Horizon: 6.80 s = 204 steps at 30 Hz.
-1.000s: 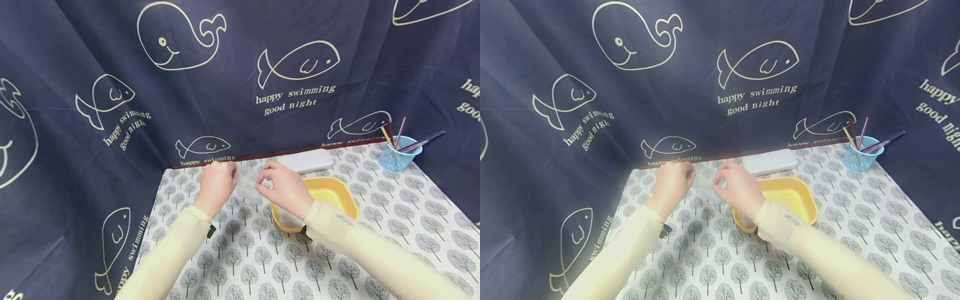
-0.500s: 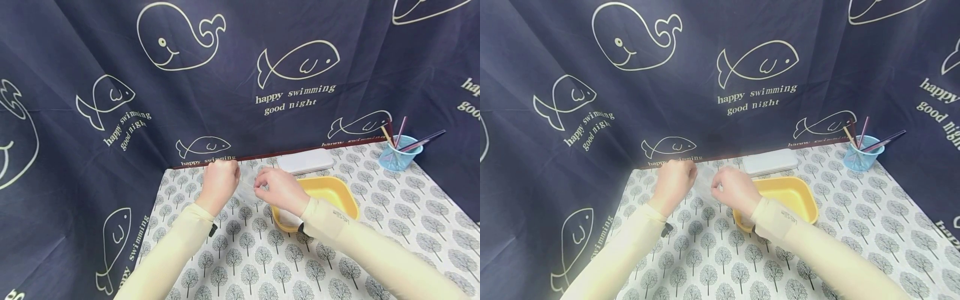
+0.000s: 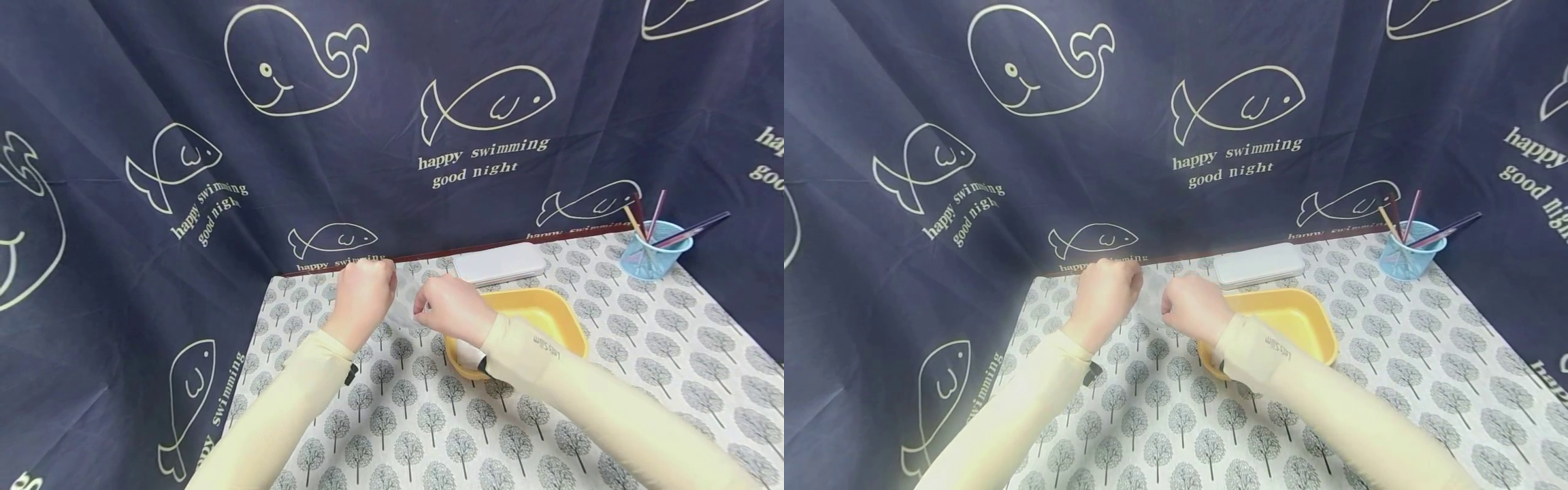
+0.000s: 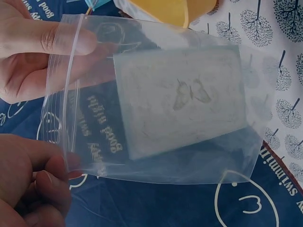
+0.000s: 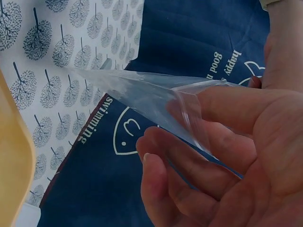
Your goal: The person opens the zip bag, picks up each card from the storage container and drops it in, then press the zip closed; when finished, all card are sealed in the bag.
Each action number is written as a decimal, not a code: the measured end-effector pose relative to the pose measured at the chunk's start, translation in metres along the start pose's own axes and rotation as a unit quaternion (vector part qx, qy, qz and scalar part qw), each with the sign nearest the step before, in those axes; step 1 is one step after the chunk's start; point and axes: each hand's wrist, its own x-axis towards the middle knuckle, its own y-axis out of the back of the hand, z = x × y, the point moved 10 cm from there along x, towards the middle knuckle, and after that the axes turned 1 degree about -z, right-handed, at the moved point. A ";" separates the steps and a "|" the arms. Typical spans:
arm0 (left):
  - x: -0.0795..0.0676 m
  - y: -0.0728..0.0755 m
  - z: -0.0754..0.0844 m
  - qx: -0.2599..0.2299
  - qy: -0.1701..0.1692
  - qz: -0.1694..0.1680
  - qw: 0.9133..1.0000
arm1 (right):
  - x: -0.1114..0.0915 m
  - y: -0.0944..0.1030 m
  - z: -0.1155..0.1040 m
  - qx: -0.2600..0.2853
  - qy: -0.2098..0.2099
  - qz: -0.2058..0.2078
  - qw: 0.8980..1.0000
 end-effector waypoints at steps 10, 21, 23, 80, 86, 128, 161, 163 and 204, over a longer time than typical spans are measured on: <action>-0.002 -0.002 -0.001 -0.011 -0.002 -0.001 1.000 | -0.003 0.006 0.000 0.029 0.016 0.054 0.998; -0.009 -0.008 -0.013 -0.027 -0.003 0.001 1.000 | -0.019 0.034 0.040 0.087 -0.020 0.107 0.990; -0.010 -0.008 -0.014 -0.029 -0.004 0.005 1.000 | -0.019 0.032 0.052 0.079 -0.029 0.098 0.992; -0.019 -0.006 -0.011 -0.057 0.007 -0.019 0.998 | -0.019 -0.075 0.163 -0.185 -0.098 -0.143 0.967; -0.019 -0.009 -0.010 -0.058 0.007 -0.029 0.998 | -0.017 -0.076 0.161 -0.192 -0.086 -0.131 0.969; -0.020 -0.012 -0.012 -0.058 0.012 -0.027 0.998 | -0.021 -0.037 0.171 0.139 -0.109 -0.049 0.983; -0.017 -0.014 -0.014 -0.052 0.013 -0.021 0.998 | -0.047 0.083 0.096 0.165 -0.009 0.196 0.967; -0.017 -0.014 -0.014 -0.052 0.013 -0.020 0.998 | -0.049 0.093 0.088 0.166 -0.004 0.214 0.963; -0.014 -0.014 -0.009 -0.054 0.008 -0.010 0.998 | -0.055 0.075 0.009 0.077 0.070 0.329 0.939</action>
